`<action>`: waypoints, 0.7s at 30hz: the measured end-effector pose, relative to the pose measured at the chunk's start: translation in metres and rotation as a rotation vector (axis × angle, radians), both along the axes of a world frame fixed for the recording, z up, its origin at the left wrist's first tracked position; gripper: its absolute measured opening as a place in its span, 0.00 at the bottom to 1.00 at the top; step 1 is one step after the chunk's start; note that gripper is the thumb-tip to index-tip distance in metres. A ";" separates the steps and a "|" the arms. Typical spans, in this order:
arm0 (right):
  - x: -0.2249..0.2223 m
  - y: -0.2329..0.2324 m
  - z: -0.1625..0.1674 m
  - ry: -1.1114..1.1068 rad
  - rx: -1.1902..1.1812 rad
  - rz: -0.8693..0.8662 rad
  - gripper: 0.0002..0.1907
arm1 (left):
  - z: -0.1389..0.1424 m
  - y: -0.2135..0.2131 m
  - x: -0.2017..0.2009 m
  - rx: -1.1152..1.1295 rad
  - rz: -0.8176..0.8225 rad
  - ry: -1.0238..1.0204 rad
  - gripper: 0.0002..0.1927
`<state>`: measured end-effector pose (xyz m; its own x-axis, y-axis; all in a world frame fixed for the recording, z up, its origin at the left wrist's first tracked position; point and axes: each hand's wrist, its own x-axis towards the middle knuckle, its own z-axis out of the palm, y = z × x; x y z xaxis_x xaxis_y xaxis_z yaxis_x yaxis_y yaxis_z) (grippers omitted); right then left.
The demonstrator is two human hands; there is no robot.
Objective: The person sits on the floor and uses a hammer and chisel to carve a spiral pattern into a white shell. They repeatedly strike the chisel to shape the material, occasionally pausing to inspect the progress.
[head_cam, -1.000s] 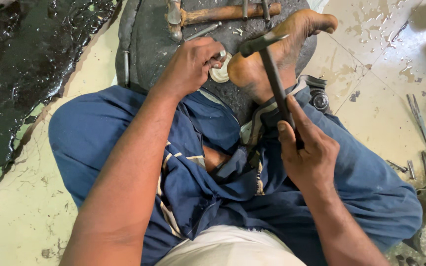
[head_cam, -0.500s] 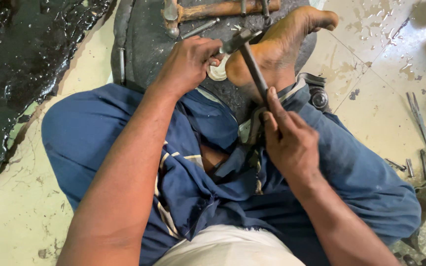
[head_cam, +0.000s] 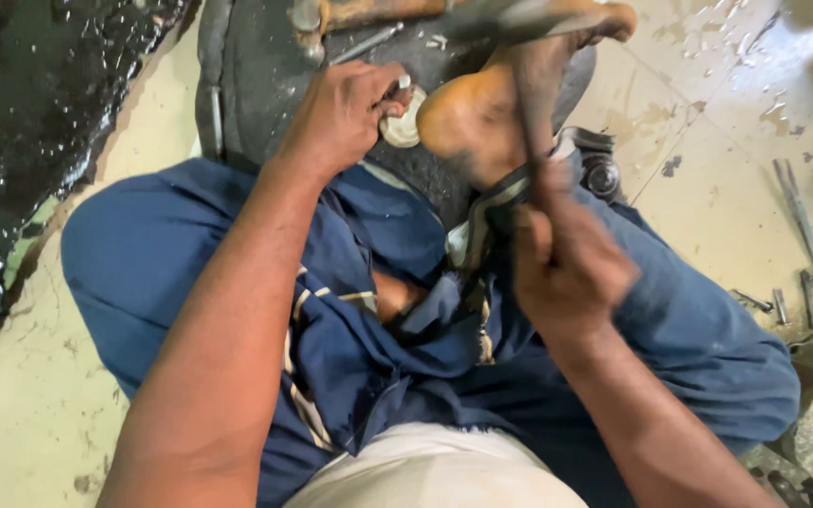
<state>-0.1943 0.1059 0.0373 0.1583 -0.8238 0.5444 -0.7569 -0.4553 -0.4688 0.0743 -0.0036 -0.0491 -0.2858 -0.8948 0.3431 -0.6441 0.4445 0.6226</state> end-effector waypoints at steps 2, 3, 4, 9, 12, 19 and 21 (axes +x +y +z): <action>0.001 -0.001 0.001 0.038 0.271 0.023 0.21 | 0.001 -0.001 -0.001 -0.142 -0.031 0.093 0.11; 0.001 -0.002 0.002 0.054 0.412 0.044 0.22 | 0.002 0.000 -0.001 -0.107 -0.013 0.068 0.10; 0.001 -0.004 0.003 0.004 0.317 0.033 0.21 | 0.002 -0.001 -0.002 -0.063 0.008 0.045 0.09; 0.004 -0.008 0.010 -0.071 0.124 0.099 0.18 | 0.006 -0.001 0.000 0.023 -0.027 0.026 0.07; 0.003 -0.010 0.013 0.125 0.375 0.038 0.21 | 0.007 -0.002 0.001 -0.007 -0.020 0.019 0.07; 0.001 -0.015 0.013 -0.008 0.241 0.165 0.15 | 0.011 -0.003 -0.002 0.041 0.015 0.002 0.09; 0.001 -0.016 0.014 0.049 0.341 0.057 0.21 | 0.014 -0.004 -0.002 0.040 0.010 -0.004 0.09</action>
<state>-0.1937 0.0900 0.0518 0.2282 -0.9460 0.2302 -0.7605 -0.3208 -0.5646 0.0726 -0.0072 -0.0354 -0.2785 -0.9103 0.3062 -0.6507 0.4133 0.6370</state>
